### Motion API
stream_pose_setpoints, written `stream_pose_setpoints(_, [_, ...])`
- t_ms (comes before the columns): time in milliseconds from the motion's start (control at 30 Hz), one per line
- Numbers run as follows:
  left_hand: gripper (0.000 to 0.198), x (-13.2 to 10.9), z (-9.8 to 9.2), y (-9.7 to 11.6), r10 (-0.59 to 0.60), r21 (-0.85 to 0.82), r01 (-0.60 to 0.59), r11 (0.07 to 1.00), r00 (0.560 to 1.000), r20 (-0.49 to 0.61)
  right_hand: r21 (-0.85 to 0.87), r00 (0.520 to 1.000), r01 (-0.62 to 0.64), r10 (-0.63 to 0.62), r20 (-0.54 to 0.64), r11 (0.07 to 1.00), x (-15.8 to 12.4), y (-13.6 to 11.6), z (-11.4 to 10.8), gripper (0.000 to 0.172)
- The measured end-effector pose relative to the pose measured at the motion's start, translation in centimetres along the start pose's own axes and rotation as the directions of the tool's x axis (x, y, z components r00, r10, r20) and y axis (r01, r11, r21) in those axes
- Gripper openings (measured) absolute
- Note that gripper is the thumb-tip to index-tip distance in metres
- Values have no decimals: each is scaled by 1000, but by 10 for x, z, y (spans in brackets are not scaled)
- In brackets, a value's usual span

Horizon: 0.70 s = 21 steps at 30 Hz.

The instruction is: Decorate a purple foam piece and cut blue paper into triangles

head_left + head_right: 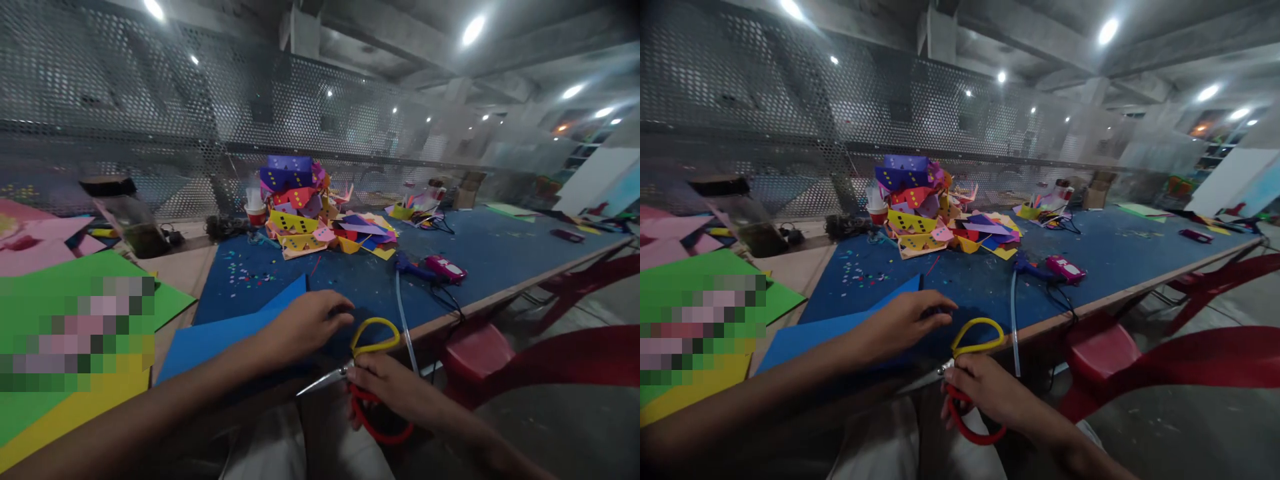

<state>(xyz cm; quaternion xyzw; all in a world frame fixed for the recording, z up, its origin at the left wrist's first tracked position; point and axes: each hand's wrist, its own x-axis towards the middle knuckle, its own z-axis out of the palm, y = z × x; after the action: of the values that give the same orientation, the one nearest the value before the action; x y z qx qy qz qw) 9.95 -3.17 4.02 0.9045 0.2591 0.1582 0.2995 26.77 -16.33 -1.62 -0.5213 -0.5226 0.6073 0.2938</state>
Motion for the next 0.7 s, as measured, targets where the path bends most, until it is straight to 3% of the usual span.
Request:
stream_pose_setpoints(67, [28,-26,-20,-21,31,49,-27,998,997,-69,-29,1000,7,-7,-7,1000,1,1,0,38])
stream_pose_setpoints(167, [33,-71,-43,-60,61,187,-54,981,998,-32,-115,999,-14,9,-38,993,2,2,-3,33])
stream_pose_setpoints(300, [51,-117,-45,-100,-16,336,-11,942,997,77,-330,997,-19,-9,-83,944,4,-4,-5,31])
stream_pose_setpoints(400, [53,-130,-33,-114,-15,398,-15,917,997,74,-495,990,-14,-56,-127,869,5,-9,-5,31])
stream_pose_setpoints(567, [52,-131,-18,-119,20,439,-29,898,999,26,-382,996,-82,64,-60,921,3,-7,-6,32])
stream_pose_setpoints(700, [49,-131,-14,-119,27,433,-14,902,999,-25,-474,991,-115,67,-117,873,1,-6,-9,32])
